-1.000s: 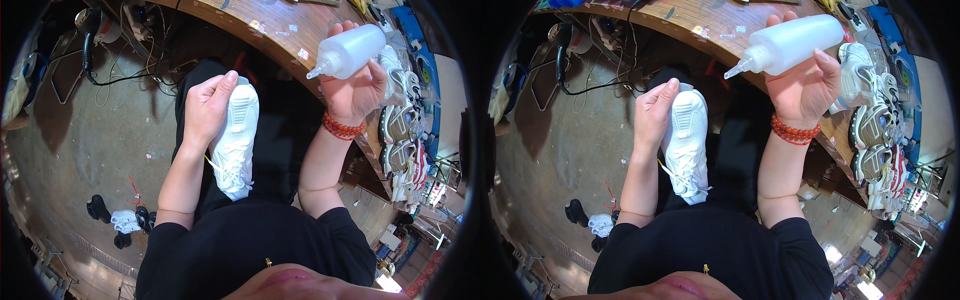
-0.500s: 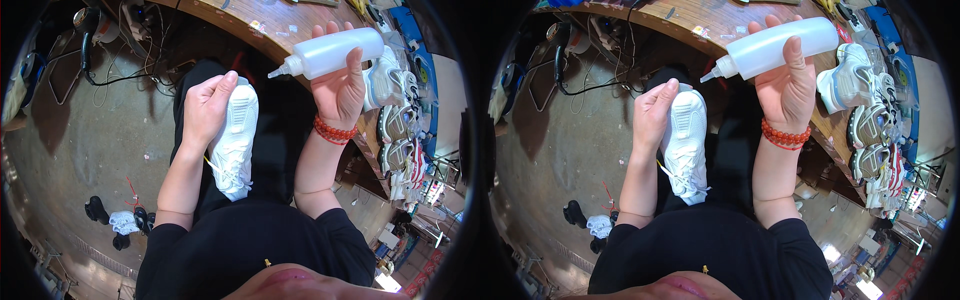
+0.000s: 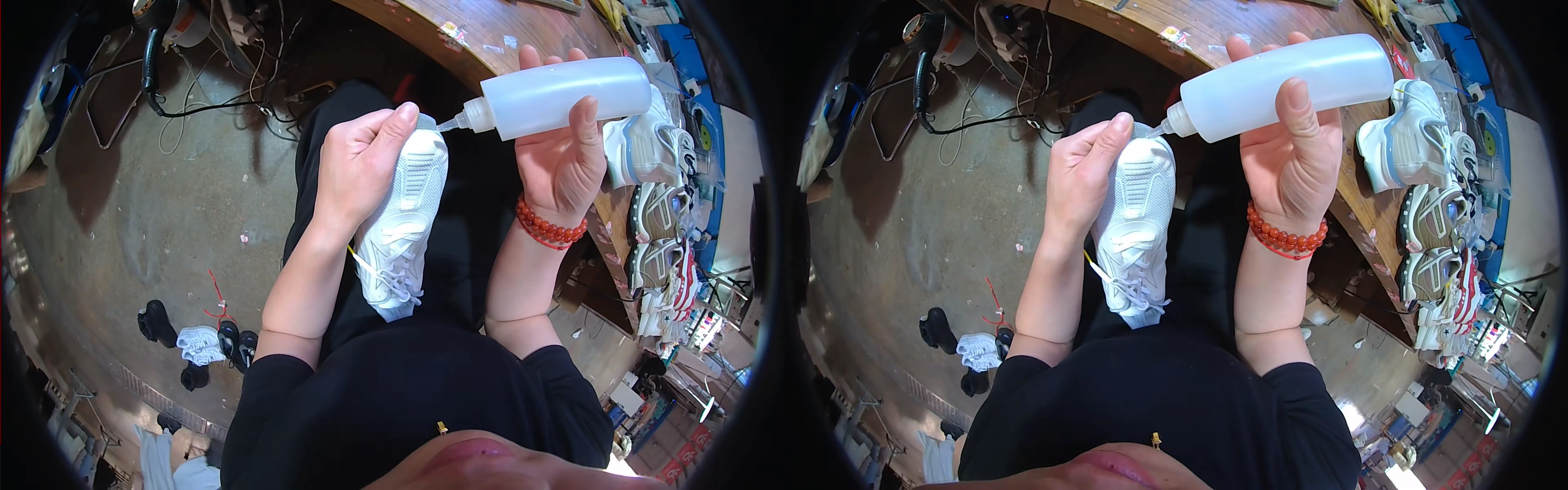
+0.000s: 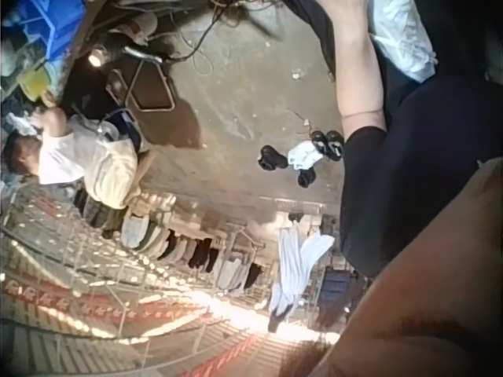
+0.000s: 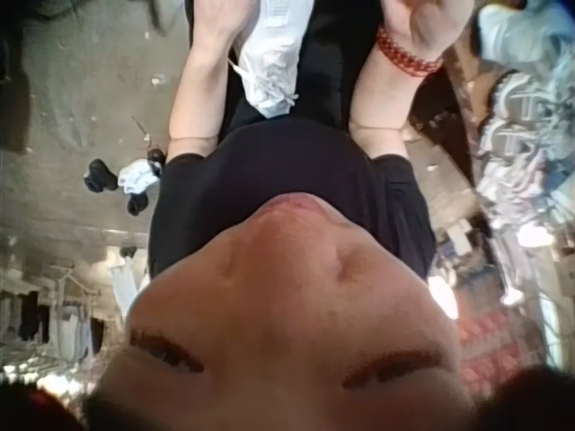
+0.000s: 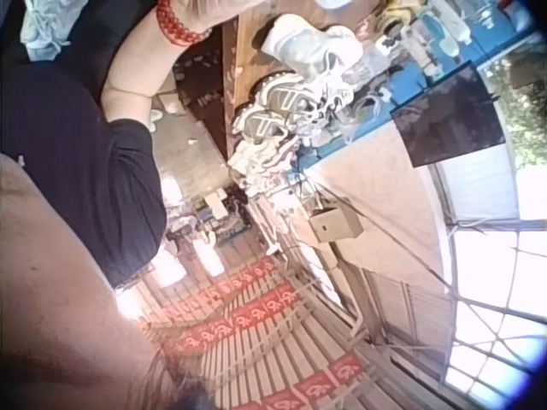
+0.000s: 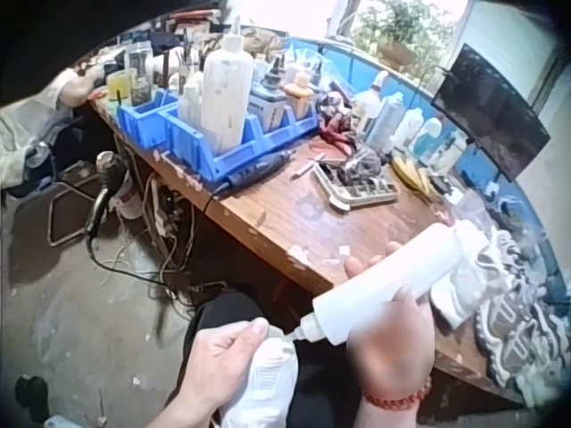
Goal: Repairing white sneakers by applying adhesive with a cotton swab and drying it with a hair dryer.
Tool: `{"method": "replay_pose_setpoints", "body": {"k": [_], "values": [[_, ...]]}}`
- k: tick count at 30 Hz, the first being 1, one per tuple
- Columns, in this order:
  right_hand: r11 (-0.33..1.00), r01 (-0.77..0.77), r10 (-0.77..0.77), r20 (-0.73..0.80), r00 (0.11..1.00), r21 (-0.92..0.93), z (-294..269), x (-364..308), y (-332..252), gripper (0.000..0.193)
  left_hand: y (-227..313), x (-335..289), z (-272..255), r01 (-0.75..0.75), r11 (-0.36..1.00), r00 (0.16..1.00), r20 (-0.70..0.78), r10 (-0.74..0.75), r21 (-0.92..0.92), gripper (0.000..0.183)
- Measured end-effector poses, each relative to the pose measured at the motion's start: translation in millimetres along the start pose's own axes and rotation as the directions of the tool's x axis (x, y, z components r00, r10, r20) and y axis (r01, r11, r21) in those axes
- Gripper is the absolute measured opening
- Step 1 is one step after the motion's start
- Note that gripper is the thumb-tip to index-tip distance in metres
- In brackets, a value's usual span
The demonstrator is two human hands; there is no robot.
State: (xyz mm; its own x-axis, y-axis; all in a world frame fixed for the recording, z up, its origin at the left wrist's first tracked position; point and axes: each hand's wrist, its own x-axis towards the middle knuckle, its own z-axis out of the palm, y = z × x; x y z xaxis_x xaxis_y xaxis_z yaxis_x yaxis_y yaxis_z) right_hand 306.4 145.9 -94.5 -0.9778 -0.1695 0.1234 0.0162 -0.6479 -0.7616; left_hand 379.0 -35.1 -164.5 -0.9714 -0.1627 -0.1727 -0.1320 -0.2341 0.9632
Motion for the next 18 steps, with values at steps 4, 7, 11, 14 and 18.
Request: {"method": "replay_pose_setpoints", "body": {"k": [4, 7, 11, 14, 18], "values": [[0.997, 0.042, -0.041, 0.011, 0.999, -0.062, 0.1, -1.5, 6.4, 0.057, -0.9, 0.1, 1.4, -0.015, 1.0, 1.0, -0.021, 0.015, 0.003, 0.042], [0.991, 0.067, -0.066, 0.011, 0.998, -0.115, -1.0, -2.5, 8.3, 0.058, -1.7, -0.1, 2.9, -0.029, 1.0, 0.999, -0.039, 0.029, -0.003, 0.046], [0.979, 0.076, -0.072, 0.026, 0.997, -0.188, -3.5, -4.9, 8.3, 0.058, 0.1, -0.7, 5.3, -0.038, 0.999, 0.998, -0.054, 0.036, -0.022, 0.047], [0.972, 0.064, -0.053, 0.053, 0.997, -0.228, -6.5, -6.0, 7.5, 0.059, -0.3, -0.5, 6.1, -0.048, 0.998, 0.996, -0.074, 0.046, -0.03, 0.047], [0.97, 0.07, -0.065, 0.026, 0.998, -0.232, -7.5, -5.6, 7.7, 0.055, -2.4, 0.7, 5.0, -0.027, 1.0, 0.998, -0.058, 0.027, -0.008, 0.048]]}}
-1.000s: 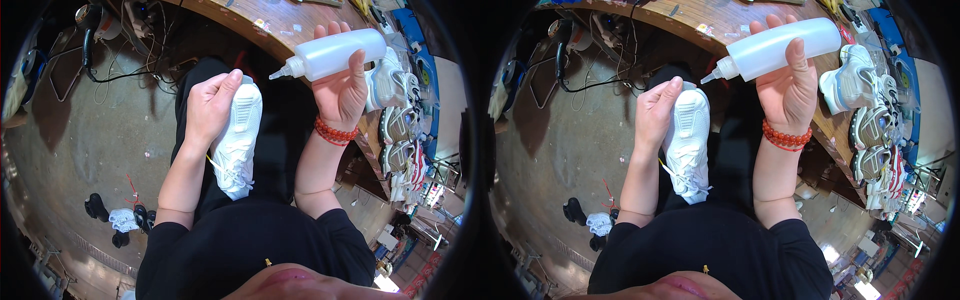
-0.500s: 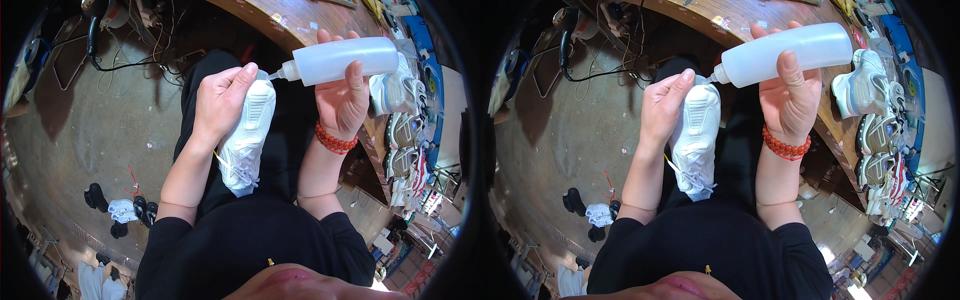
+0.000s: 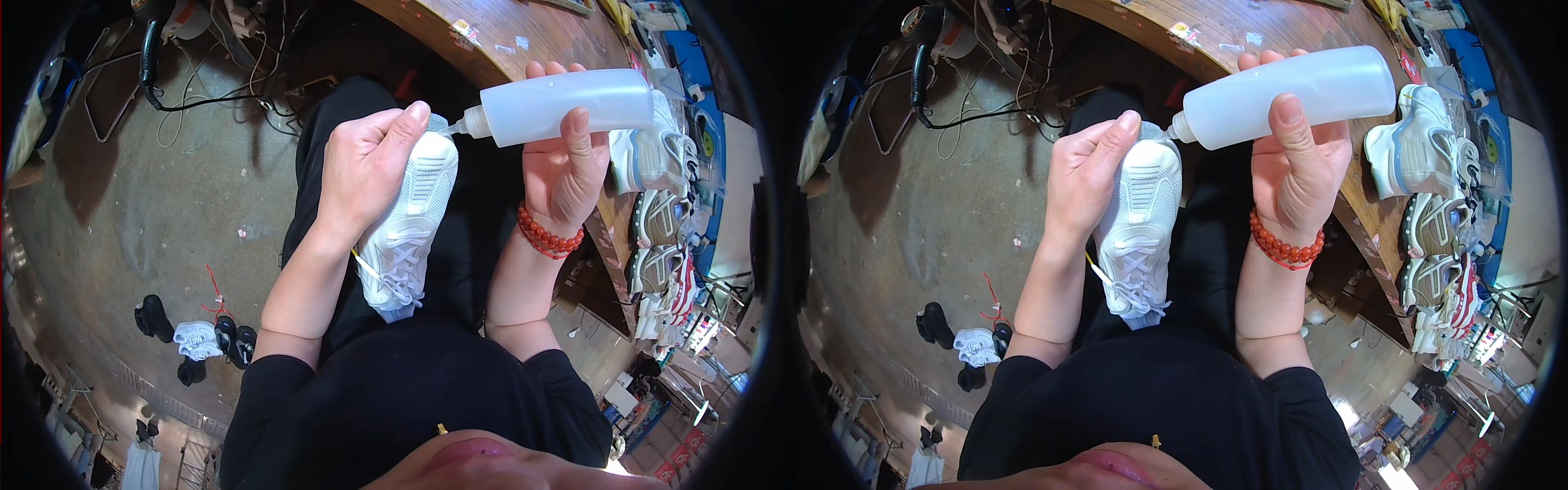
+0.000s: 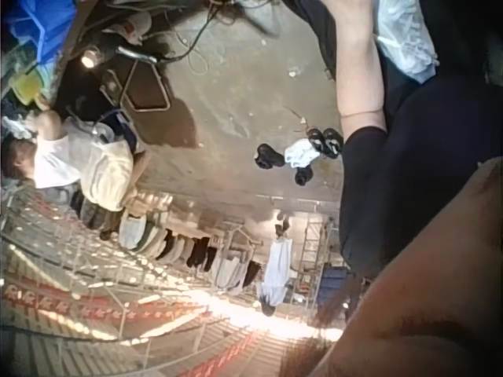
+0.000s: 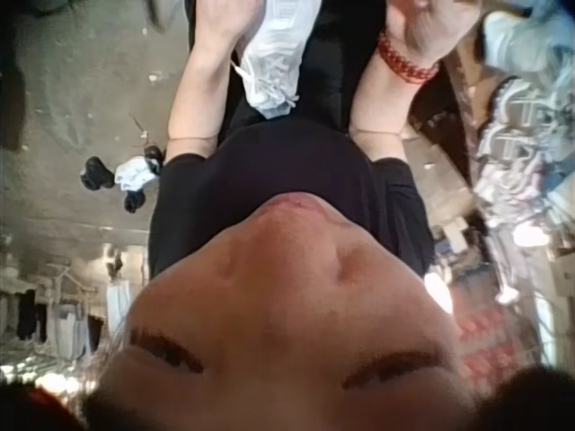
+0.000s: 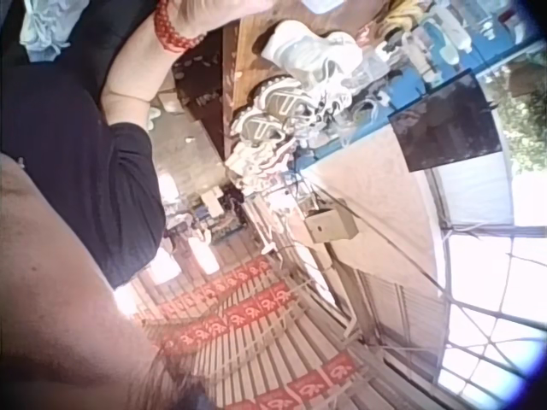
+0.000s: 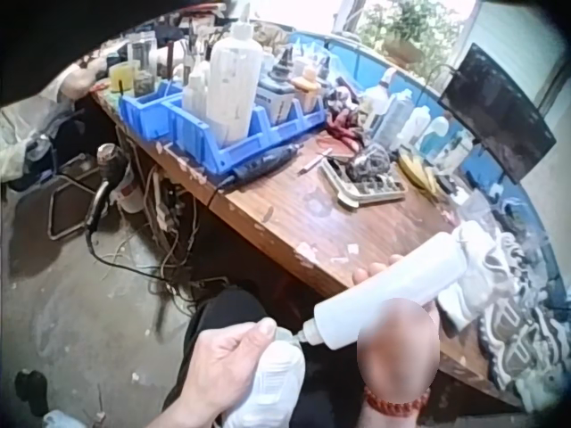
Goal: Repairing white sneakers by applying adhesive with a cotton swab and drying it with a hair dryer.
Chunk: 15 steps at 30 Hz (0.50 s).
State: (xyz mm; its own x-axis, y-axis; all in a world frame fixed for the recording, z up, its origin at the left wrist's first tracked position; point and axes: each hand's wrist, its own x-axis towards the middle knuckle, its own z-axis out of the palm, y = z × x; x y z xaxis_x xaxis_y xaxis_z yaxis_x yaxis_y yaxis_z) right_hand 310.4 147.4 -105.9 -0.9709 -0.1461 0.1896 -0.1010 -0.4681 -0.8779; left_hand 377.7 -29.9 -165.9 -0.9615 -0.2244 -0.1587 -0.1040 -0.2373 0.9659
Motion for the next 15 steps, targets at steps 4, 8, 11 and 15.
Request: {"method": "replay_pose_setpoints", "body": {"k": [4, 8, 11, 15], "values": [[0.999, 0.031, -0.028, -0.071, 0.997, 0.039, 2.2, 0.8, 1.5, 0.053, 0.9, 0.4, -0.8, -0.007, 1.0, 1.0, 0.012, 0.007, 0.028, 0.049], [0.999, 0.038, -0.036, -0.093, 0.995, 0.02, 2.2, -1.1, 2.1, 0.051, 0.2, 0.7, 0.3, -0.003, 1.0, 1.0, 0.011, 0.003, 0.002, 0.05], [0.998, 0.058, -0.058, -0.11, 0.992, -0.009, 2.7, -2.8, 2.4, 0.049, -1.1, 1.2, 0.2, 0.007, 1.0, 1.0, 0.017, -0.008, 0.022, 0.05], [0.998, 0.057, -0.058, -0.133, 0.99, -0.006, 3.7, -3.9, 2.8, 0.047, 0.7, 0.7, 0.2, 0.017, 0.999, 1.0, 0.019, -0.017, 0.03, 0.051]]}}
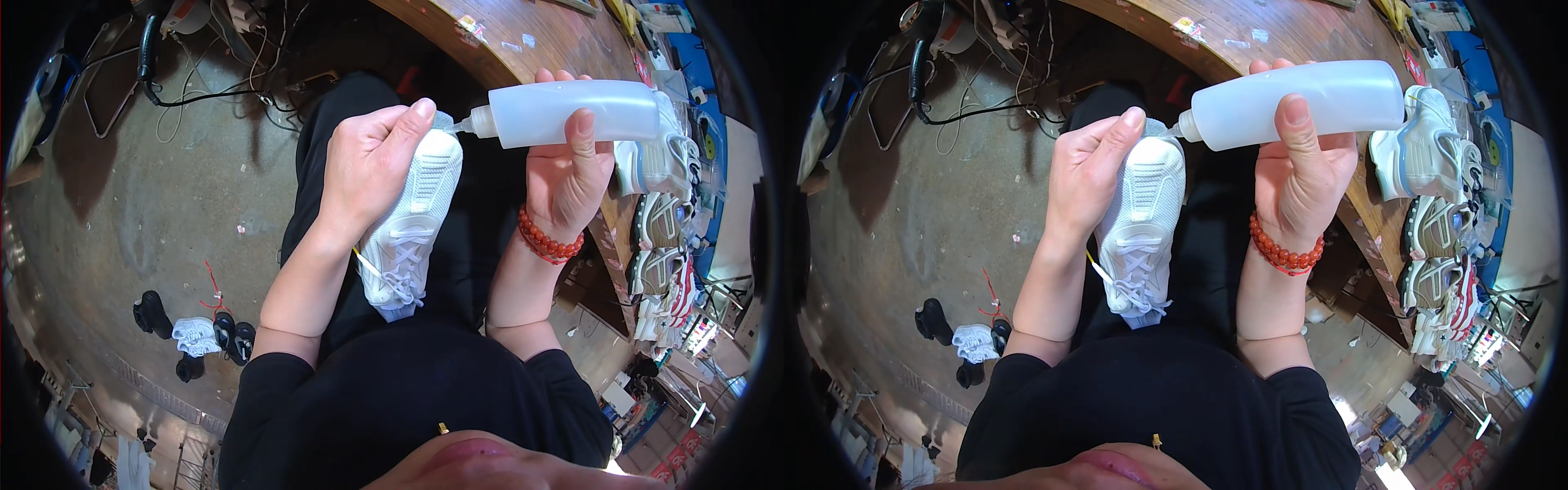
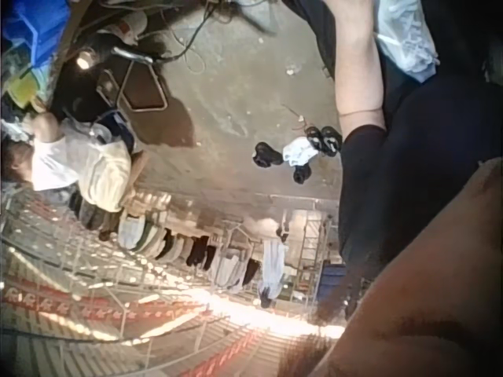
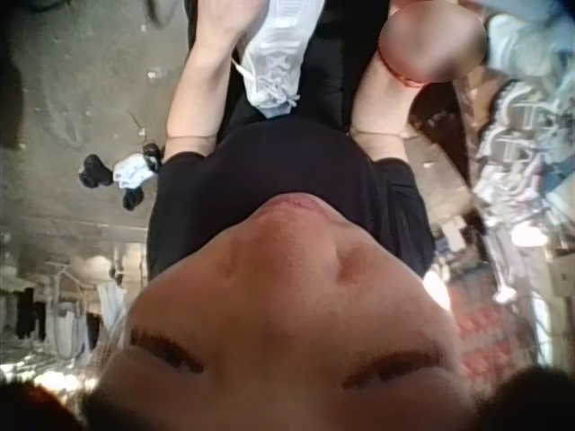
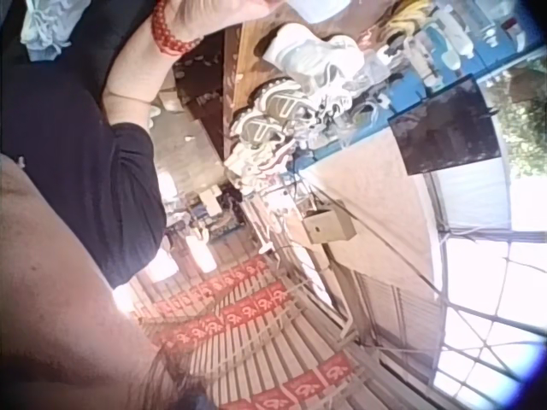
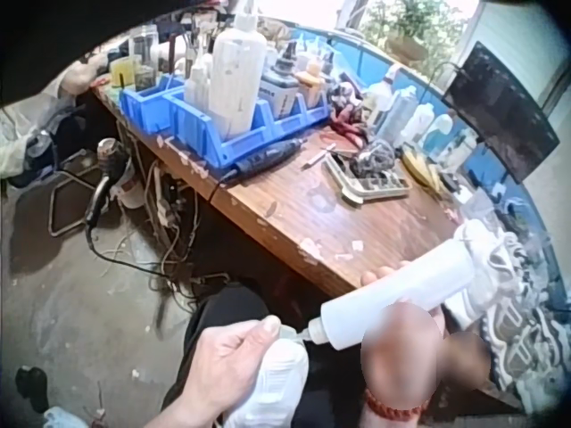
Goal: Repairing white sneakers by applying adhesive with a cotton swab and drying it with a hair dryer.
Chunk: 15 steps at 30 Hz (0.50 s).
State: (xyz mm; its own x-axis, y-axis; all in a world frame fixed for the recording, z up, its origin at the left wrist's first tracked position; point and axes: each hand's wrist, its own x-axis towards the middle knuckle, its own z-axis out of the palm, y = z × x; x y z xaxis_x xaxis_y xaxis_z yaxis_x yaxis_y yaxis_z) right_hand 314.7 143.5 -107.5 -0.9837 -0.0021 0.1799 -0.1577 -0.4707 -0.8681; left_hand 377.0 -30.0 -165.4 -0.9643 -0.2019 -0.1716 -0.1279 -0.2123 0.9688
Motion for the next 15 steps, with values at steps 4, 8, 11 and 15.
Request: {"method": "replay_pose_setpoints", "body": {"k": [4, 8, 11, 15], "values": [[1.0, 0.023, -0.023, -0.017, 1.0, -0.008, -0.8, -0.9, 0.4, 0.047, -1.1, 0.7, 1.5, -0.011, 1.0, 1.0, -0.003, 0.011, -0.002, 0.051], [1.0, 0.016, -0.016, -0.051, 0.999, -0.005, -2.1, -1.9, 1.3, 0.047, -2.9, 1.4, 2.3, -0.024, 1.0, 1.0, -0.002, 0.024, 0.001, 0.051], [1.0, 0.015, -0.015, -0.049, 0.999, -0.003, -2.1, -2.1, 0.8, 0.047, -3.0, 1.9, 2.2, -0.021, 1.0, 1.0, -0.002, 0.021, 0.014, 0.051], [1.0, 0.02, -0.02, -0.044, 0.999, -0.004, -2.1, -2.6, 0.2, 0.047, -3.8, 2.7, 2.8, -0.018, 0.999, 1.0, -0.005, 0.018, 0.028, 0.051]]}}
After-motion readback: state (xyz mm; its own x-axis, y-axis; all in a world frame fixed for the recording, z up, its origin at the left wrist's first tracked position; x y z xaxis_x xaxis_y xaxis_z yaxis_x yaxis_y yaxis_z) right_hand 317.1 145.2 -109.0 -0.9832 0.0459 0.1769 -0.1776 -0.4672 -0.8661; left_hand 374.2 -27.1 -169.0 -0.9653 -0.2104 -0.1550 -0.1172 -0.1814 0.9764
